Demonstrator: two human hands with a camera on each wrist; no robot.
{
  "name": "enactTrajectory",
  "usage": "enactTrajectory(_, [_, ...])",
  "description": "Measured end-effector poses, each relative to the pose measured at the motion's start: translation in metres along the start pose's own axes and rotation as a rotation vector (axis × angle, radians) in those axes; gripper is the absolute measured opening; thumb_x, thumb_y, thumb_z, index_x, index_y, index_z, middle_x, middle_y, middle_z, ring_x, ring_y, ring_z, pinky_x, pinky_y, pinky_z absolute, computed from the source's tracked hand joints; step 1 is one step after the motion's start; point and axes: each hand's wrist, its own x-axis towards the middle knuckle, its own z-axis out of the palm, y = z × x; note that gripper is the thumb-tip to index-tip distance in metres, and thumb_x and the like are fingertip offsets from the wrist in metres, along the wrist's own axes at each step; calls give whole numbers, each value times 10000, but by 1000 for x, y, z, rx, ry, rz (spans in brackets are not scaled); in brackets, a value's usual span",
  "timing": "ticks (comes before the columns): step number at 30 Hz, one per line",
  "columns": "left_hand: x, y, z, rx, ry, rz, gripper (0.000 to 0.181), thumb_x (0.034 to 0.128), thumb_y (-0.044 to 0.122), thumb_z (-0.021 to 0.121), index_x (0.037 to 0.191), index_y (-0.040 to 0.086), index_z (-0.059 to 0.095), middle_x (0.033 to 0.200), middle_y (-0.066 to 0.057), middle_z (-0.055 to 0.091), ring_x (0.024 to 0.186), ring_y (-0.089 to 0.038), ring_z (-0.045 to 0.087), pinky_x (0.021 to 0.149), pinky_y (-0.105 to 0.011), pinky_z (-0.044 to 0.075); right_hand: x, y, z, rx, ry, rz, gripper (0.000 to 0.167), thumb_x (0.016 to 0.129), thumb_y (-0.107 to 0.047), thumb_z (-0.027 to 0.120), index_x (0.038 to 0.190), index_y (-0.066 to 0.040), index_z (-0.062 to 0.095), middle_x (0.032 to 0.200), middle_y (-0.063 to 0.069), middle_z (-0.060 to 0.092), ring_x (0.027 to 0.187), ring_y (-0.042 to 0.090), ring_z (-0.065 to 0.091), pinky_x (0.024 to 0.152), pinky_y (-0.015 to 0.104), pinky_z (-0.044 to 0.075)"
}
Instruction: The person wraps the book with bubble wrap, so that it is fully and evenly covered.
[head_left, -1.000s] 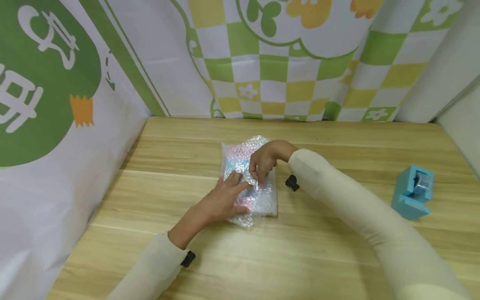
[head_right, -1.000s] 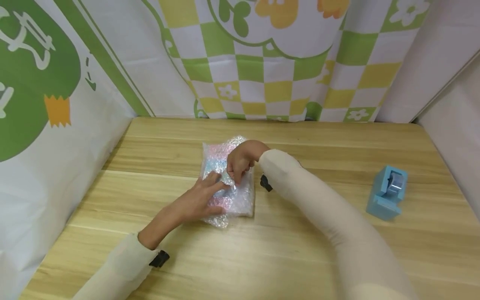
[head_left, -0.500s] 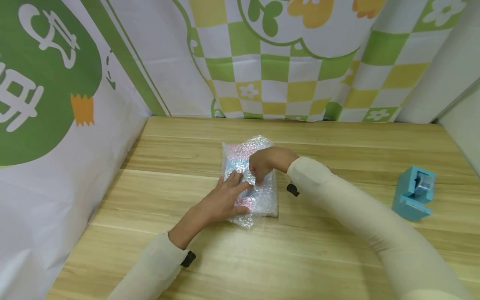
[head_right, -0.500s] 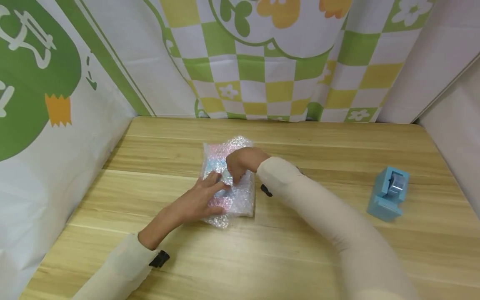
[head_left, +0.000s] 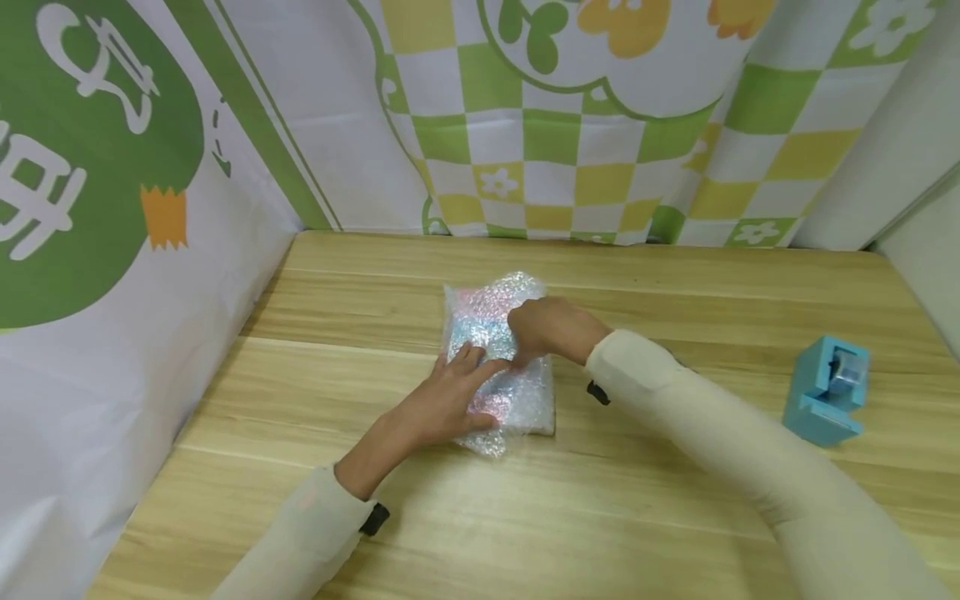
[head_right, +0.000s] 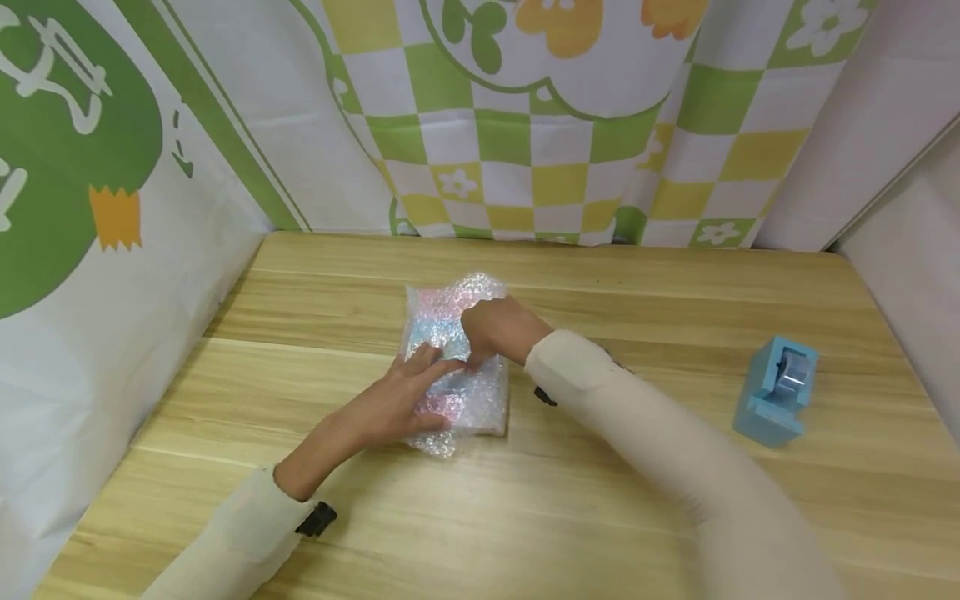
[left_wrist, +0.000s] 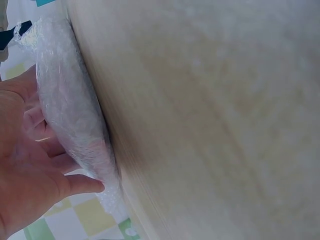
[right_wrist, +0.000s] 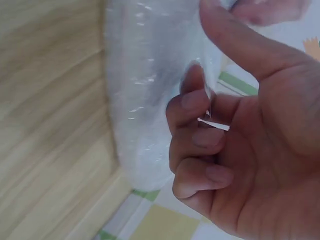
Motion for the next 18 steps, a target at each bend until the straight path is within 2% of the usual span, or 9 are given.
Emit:
enactTrajectory(4, [0,0,-1,26,-17,-2,774,893,321,768,1556,219,382,1554,-318,259,1452,-492,148,1121,-674,134,2,11,9,82,73,16,720,745,-488,854,1220,-14,591,964,57,655,880,246,640,818,411,558])
enactTrajectory(6, [0,0,-1,50,-22,7,774,895,331,764,1560,230,380,1550,-321,265,1450,-496,158,1118,-676,145,2,19,12,152,102,12,759,727,-494,864,1234,-16,564,994,67,644,900,256,630,818,415,551])
enactTrajectory(9, [1,0,-2,73,-27,25,750,900,344,756,1547,196,406,1541,-330,277,1439,-512,176,1111,-684,159,3,32,16,270,120,-7,601,761,-437,862,1118,-50,572,981,66,619,878,243,593,774,392,522])
enactTrajectory(12, [0,1,-2,72,-31,36,718,906,349,747,1527,163,437,1537,-336,278,1434,-520,181,1108,-687,163,3,45,17,338,140,-17,431,810,-353,842,968,-75,553,911,63,579,812,223,532,710,356,462])
enactTrajectory(15, [-1,1,-2,70,-38,32,706,910,351,743,1520,157,445,1540,-337,270,1436,-517,177,1105,-688,171,5,55,19,371,156,-21,388,834,-325,828,900,-90,526,862,57,542,779,214,487,685,341,419])
enactTrajectory(18, [-2,0,-3,71,-42,20,709,912,354,742,1524,164,440,1547,-334,258,1440,-513,165,1102,-687,176,8,59,22,381,173,-35,405,829,-345,832,894,-90,524,849,52,536,773,211,486,681,338,418])
